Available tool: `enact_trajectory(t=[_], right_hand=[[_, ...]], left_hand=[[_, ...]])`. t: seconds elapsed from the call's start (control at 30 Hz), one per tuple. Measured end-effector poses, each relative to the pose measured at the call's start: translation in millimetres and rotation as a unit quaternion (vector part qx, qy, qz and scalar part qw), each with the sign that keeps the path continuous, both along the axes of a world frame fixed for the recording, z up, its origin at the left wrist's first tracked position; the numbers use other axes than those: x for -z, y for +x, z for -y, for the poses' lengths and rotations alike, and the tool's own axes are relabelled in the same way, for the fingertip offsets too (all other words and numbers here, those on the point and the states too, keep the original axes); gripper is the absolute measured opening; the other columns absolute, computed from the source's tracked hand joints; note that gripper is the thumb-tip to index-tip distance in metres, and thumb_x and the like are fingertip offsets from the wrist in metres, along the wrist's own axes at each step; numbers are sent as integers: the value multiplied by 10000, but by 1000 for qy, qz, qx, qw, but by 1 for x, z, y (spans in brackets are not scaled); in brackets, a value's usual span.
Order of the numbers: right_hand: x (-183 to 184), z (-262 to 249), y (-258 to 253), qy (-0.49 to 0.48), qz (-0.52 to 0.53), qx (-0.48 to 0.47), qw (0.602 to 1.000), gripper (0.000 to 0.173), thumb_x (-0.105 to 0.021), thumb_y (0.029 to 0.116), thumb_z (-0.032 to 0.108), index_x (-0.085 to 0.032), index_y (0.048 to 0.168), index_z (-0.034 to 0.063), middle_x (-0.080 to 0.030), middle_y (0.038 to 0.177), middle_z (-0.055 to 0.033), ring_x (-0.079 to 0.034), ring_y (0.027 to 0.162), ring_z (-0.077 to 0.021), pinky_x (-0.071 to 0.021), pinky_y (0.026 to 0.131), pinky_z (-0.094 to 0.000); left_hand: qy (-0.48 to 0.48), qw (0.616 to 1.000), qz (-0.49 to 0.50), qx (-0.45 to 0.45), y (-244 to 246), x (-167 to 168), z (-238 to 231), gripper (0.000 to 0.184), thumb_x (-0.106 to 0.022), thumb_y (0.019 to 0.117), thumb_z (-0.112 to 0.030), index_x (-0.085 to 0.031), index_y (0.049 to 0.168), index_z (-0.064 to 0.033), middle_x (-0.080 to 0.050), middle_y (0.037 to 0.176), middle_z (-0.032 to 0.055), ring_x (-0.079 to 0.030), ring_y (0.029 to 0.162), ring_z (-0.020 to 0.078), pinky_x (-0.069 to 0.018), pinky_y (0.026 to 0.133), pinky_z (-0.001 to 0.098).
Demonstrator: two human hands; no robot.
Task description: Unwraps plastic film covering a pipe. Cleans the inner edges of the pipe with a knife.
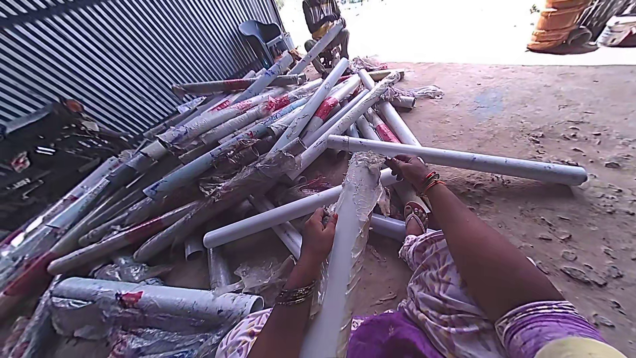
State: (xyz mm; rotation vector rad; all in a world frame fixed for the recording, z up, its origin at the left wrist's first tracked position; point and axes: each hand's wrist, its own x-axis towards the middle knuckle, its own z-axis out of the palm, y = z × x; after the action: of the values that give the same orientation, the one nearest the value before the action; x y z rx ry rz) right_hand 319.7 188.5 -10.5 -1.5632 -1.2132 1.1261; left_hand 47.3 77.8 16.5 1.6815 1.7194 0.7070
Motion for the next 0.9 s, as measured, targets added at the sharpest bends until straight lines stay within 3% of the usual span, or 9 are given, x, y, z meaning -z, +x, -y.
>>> enact_trajectory(t=[0.17,0.57,0.67,0.9], right_hand=[[1,-6,2,-8,11,-26,1000,306,-471,1112,225,-644,1181,-18,-609,720,-67,-513,537,-87,-445,544,-239],[-16,-3,13,6,70,-62,996,274,-504,1096,173,-644,1161,-54,-619,745,-82,-509,550,-86,-441,552,-239],[-17,2,14,9,103,-68,992,268,-515,1092,172,-650,1142,-54,-623,778,-96,-522,589,-108,-464,605,-268],[-15,-6,23,-5,136,-94,986,288,-517,1092,207,-664,1143,-36,-635,755,-66,-509,543,-66,-444,556,-226]], left_hand=[[1,1000,-14,-2,0,0,1,203,-578,1052,-150,-594,980,39,-521,776,68,-508,696,161,-446,697,353],[11,1000,-11,11,4,4,1,192,-599,1039,-138,-598,974,43,-532,768,85,-513,687,182,-448,692,381],[4,1000,-19,22,8,4,2,205,-599,1041,-144,-599,982,52,-553,797,116,-539,718,222,-457,716,422],[2,999,-20,33,14,-1,4,212,-601,1038,-130,-611,989,76,-590,859,173,-580,786,278,-474,764,462]])
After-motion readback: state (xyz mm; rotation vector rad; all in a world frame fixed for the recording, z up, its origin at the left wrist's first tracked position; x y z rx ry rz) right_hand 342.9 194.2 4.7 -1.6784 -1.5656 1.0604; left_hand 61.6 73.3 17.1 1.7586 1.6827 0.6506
